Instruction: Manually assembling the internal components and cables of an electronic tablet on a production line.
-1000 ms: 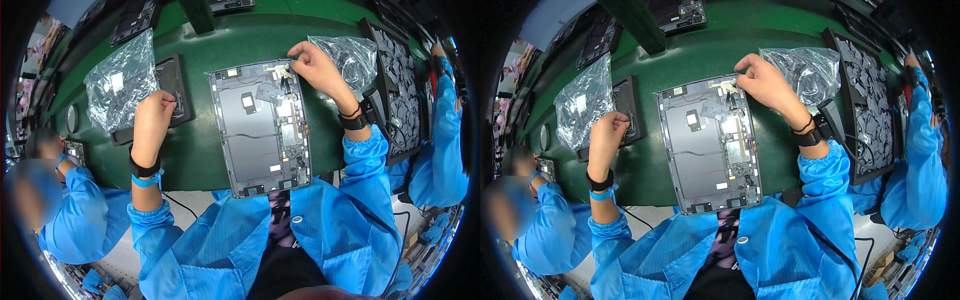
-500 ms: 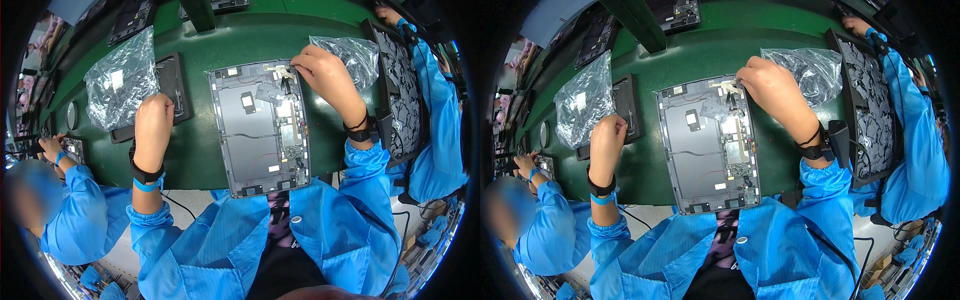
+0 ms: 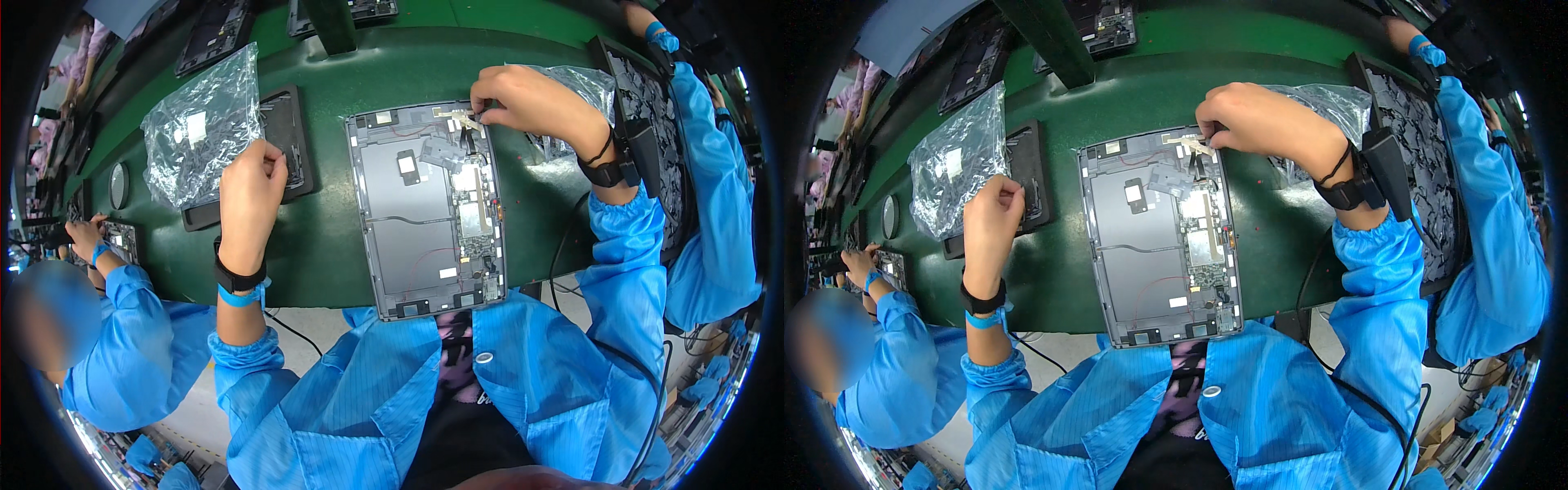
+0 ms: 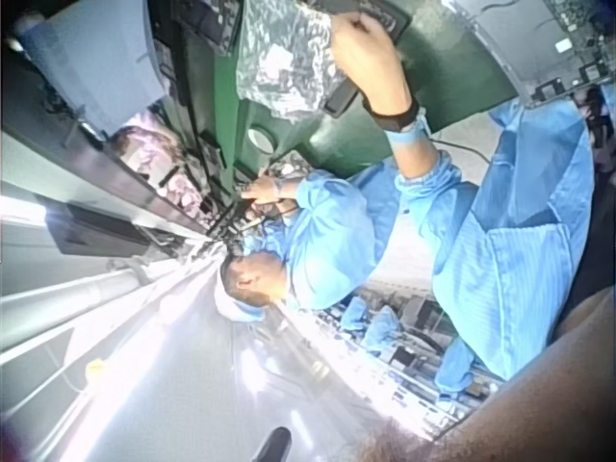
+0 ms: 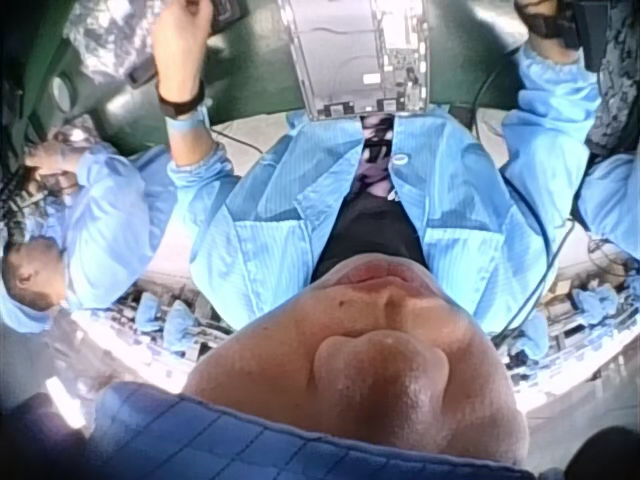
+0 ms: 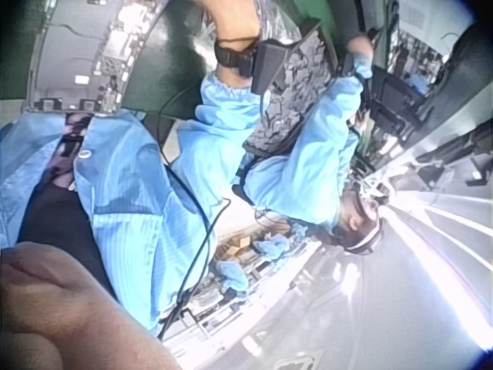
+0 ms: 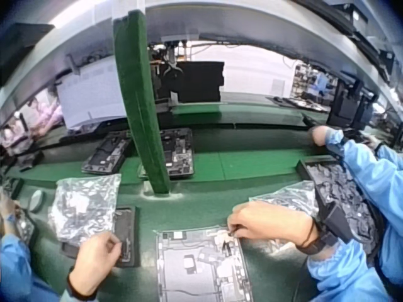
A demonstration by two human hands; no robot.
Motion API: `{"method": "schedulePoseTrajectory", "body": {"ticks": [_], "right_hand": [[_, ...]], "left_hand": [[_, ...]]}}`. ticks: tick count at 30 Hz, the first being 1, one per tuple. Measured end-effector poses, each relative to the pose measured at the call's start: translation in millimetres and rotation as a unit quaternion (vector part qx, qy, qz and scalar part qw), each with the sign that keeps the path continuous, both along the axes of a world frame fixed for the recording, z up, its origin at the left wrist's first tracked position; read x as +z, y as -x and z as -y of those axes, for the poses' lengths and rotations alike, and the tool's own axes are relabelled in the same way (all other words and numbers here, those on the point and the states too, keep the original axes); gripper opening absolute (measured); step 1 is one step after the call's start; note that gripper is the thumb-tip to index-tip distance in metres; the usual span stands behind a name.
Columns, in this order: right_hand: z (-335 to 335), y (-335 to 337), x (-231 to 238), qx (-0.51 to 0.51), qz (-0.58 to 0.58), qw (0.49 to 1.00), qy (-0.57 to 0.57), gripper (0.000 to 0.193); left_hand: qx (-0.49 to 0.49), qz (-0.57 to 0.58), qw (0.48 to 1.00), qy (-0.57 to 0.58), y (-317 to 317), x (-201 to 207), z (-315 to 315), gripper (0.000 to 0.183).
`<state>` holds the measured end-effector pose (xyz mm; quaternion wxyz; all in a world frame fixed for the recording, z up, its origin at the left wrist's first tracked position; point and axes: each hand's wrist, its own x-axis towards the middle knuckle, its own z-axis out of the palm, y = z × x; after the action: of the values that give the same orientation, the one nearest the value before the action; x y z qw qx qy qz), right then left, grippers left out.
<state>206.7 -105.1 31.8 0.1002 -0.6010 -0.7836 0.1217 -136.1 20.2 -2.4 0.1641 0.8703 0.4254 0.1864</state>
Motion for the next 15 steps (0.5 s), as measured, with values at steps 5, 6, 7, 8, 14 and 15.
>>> {"method": "schedulePoseTrajectory", "body": {"ticks": [5, 6, 7, 8, 14, 15], "right_hand": [[-9, -3, 0, -0.001, 0.011, 0.998, 0.059, 0.015], [-10, -2, 0, -0.009, 0.012, 0.998, 0.064, 0.014], [-12, -3, 1, -0.007, 0.013, 0.998, 0.064, 0.014], [-15, -3, 1, -0.009, 0.000, 0.997, 0.078, 0.014], [-1, -13, 0, -0.063, -0.084, 0.994, 0.019, 0.013], [3, -12, 0, -0.088, -0.090, 0.992, -0.005, 0.013]], "left_hand": [[-0.033, 0.175, 0.984, 0.004, -25, 14, 14, 0.007], [-0.065, 0.194, 0.979, 0.000, -32, 15, 15, 0.006], [-0.092, 0.224, 0.970, 0.005, -41, 17, 19, 0.006], [-0.119, 0.229, 0.966, 0.015, -50, 19, 23, 0.006], [-0.251, 0.201, 0.943, 0.089, -114, -3, 24, 0.011], [-0.256, 0.178, 0.944, 0.106, -120, -7, 22, 0.014]]}}
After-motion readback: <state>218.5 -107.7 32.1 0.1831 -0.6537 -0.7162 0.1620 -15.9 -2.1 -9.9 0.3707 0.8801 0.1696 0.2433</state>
